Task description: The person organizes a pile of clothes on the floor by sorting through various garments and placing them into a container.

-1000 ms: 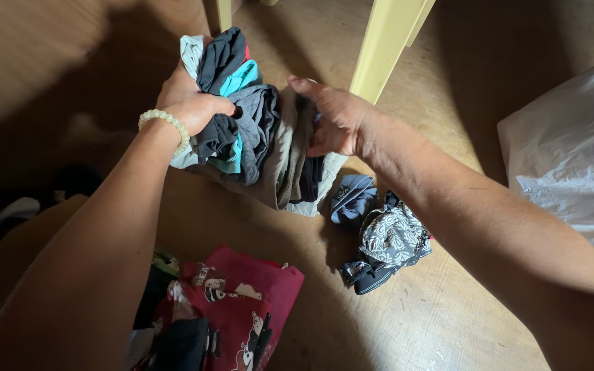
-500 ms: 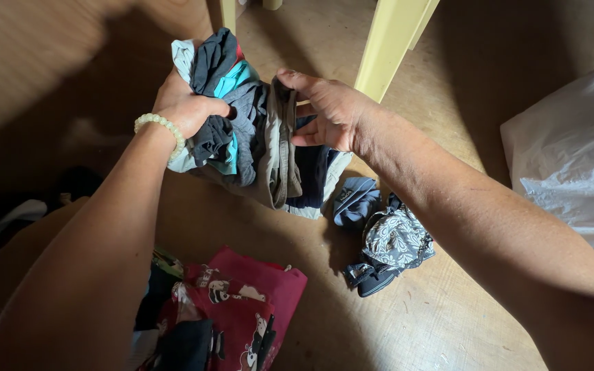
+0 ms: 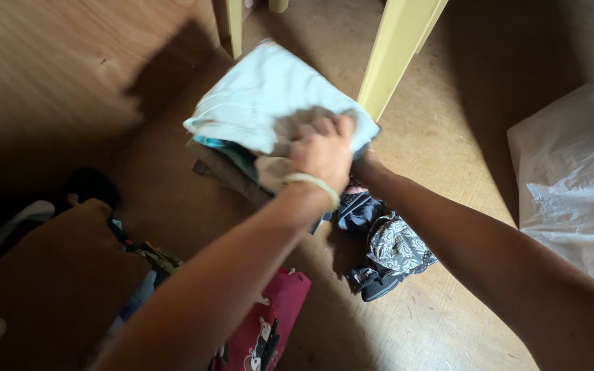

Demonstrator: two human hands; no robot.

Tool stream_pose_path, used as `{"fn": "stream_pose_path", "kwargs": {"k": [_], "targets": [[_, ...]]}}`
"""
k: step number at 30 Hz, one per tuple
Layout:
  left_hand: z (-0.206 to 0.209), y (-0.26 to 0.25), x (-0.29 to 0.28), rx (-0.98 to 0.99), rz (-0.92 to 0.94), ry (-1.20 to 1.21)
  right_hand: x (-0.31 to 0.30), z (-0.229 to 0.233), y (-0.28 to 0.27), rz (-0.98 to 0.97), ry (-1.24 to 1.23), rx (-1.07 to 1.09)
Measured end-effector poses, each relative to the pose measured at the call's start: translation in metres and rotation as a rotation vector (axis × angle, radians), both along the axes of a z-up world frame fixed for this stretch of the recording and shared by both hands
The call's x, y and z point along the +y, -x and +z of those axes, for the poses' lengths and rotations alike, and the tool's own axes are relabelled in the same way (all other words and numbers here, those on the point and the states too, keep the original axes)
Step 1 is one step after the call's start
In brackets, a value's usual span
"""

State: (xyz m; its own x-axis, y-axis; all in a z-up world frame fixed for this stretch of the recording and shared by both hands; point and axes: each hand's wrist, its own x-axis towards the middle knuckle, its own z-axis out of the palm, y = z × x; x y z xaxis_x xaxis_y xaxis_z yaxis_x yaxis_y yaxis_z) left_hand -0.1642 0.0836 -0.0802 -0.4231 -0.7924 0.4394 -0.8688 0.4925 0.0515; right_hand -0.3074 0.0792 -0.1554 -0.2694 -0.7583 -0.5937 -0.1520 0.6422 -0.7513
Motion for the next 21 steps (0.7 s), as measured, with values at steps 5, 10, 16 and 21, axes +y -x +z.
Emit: {"fn": "stream_pose_path", "kwargs": {"k": [5,10,16,21], "targets": [[0.018,-0.001,-0.006,-0.037,-0.050,-0.112,-0.002,-0.009,0.019,0.117,0.009,0.045],[0.050,-0.035,-0.022,-0.031,-0.087,-0.390,-0.009,0.002,0.021,0.116,0.028,0.026],[0.055,-0.047,-0.039,0.119,-0.157,-0.533,-0.037,0.050,0.047,0.360,0.074,0.449],[0.048,-0.053,-0.051,0.208,-0.136,-0.406,-0.030,0.094,0.045,0.344,0.244,0.268]]}}
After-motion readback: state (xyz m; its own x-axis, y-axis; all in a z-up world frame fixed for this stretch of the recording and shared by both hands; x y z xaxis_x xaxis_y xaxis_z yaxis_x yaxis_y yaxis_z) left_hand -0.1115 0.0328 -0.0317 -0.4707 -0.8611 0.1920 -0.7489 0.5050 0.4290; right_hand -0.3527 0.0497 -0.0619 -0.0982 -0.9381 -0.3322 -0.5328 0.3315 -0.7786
